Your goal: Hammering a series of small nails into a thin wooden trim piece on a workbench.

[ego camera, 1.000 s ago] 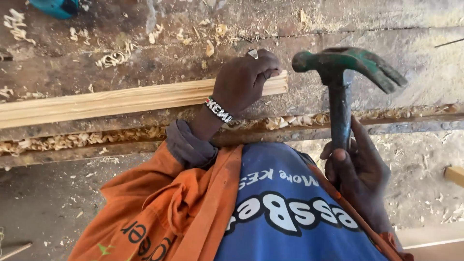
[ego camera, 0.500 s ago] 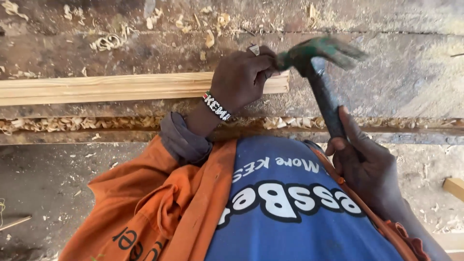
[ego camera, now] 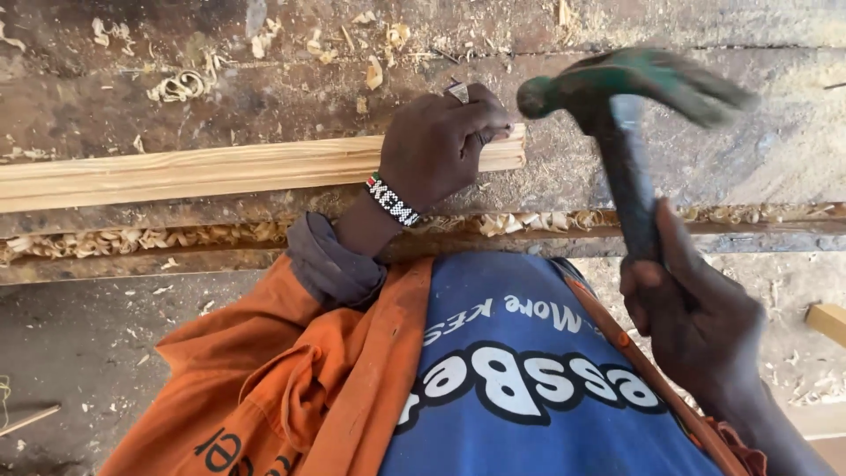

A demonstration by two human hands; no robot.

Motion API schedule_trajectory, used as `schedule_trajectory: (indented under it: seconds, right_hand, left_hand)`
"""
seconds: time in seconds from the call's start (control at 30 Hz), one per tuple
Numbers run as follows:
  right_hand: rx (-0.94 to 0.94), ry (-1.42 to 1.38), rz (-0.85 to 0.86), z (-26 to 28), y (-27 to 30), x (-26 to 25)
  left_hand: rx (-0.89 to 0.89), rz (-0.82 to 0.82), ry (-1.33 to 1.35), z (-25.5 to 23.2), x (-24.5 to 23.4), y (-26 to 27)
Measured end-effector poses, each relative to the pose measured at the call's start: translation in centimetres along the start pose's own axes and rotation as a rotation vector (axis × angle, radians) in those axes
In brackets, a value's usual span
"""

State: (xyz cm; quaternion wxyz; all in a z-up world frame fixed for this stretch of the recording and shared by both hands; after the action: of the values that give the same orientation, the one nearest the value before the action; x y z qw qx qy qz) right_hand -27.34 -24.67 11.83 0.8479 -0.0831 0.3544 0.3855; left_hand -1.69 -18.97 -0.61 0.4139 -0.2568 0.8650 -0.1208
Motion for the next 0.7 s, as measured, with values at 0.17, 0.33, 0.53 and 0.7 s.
schedule_trajectory:
  seconds: [0.17,0.33,0.53,0.7]
  right_hand:
    - [0.003,-0.025,-0.01,-2.2,0.1,1.4]
    - [0.187,-0.146,-0.021,-1.5,0.0,0.4]
    - [0.499,-0.797,-0.288,-8.8,1.6,1.1]
    - [0.197,-0.2,-0.062,-4.7,-0.3,3.0]
  left_hand:
    - [0.032,0.018,0.029,-0.2,-0.4,-0.3]
    - [-0.132,0.021,0.296,0.7,-1.4,-0.8]
    - [-0.173,-0.363,0.569,1.2,-4.0,-1.2]
    - [-0.182,-0.416,0.786,-0.1,-5.5,-1.4]
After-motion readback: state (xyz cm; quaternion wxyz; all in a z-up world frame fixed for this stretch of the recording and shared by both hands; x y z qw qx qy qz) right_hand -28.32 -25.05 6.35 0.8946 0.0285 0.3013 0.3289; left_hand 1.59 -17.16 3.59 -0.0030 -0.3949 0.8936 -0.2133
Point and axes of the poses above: each hand's wrist, its own y-axis away from the middle knuckle, its own x-axis out of the palm, z = x × y, the point moved 7 cm from there along -y, towards the middle knuckle, and after that the axes turned 1 degree about z, right-handed, at the moved point
